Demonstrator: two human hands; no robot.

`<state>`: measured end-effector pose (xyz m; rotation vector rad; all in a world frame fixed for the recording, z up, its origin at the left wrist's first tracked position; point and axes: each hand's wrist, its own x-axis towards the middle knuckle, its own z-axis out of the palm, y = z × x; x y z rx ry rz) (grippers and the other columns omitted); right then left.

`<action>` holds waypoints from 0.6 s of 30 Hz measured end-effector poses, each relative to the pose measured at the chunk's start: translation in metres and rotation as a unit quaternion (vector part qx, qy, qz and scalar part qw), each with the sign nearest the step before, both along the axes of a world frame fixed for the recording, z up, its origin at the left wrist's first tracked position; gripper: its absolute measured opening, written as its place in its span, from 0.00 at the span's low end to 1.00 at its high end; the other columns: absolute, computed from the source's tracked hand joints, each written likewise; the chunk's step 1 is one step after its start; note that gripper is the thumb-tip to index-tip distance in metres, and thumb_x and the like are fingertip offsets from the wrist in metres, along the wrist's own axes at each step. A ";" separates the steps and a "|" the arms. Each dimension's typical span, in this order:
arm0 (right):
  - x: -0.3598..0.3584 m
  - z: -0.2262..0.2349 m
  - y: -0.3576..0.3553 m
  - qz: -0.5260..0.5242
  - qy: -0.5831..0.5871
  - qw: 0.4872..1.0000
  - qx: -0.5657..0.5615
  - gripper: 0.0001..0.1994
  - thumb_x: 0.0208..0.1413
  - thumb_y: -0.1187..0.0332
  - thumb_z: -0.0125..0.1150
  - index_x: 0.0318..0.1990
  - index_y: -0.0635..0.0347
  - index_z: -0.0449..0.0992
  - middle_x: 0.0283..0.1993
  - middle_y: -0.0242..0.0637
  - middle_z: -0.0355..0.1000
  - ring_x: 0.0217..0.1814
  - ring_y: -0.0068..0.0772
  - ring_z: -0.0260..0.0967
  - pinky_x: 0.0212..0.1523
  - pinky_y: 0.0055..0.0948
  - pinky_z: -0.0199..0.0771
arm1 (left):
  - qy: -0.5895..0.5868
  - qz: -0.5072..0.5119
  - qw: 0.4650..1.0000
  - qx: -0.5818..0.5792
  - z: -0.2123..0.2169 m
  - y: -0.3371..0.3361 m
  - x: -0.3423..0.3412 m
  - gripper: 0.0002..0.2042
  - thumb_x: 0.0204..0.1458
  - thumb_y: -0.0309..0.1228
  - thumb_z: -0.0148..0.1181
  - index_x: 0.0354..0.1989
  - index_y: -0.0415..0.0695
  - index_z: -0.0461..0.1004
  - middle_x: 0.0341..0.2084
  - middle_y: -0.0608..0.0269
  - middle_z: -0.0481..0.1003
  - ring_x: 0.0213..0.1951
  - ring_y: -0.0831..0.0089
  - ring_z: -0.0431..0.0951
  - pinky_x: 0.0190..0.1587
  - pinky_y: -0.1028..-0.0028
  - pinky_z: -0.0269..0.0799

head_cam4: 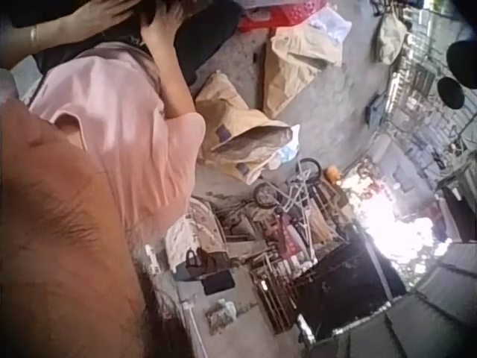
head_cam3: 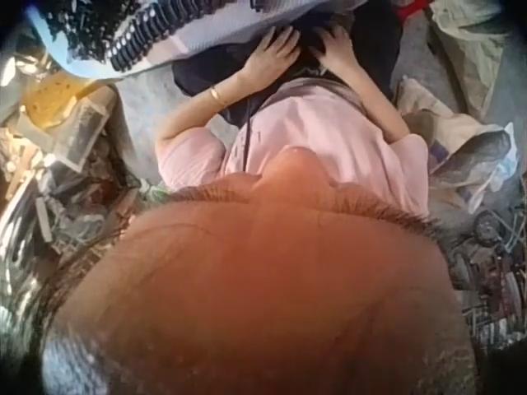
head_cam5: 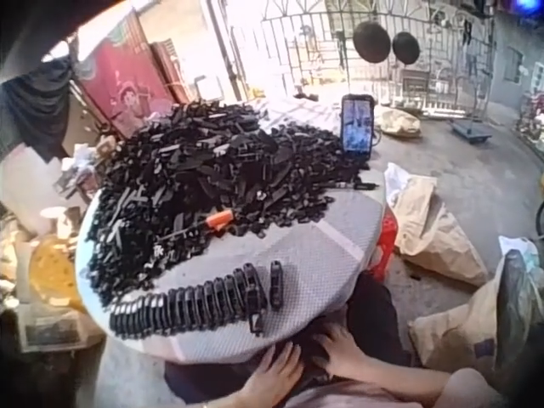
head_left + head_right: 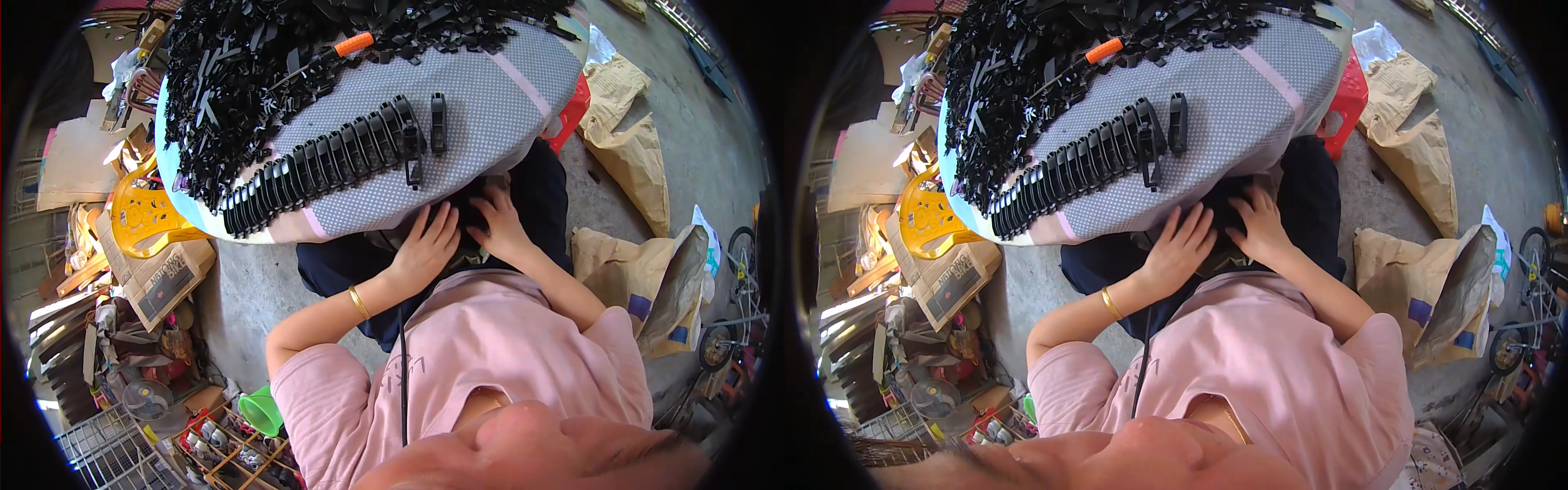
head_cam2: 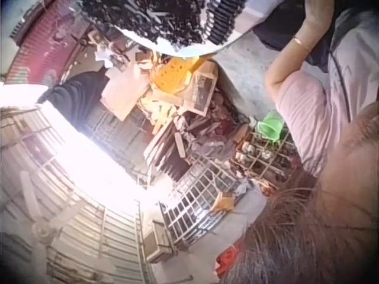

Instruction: Manually assembling small black plastic components into a continuous strip.

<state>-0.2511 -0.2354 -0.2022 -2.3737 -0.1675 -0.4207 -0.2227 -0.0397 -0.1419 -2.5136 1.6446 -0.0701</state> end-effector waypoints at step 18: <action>0.120 0.132 0.052 0.077 -0.126 0.979 -0.137 0.34 0.43 0.40 0.57 0.52 0.57 0.68 0.55 0.48 0.61 0.60 0.54 0.52 0.57 0.51 0.49 | -0.133 0.370 0.887 -0.240 0.073 0.045 0.095 0.25 0.52 0.52 0.47 0.49 0.44 0.69 0.45 0.50 0.68 0.49 0.54 0.64 0.56 0.49 0.49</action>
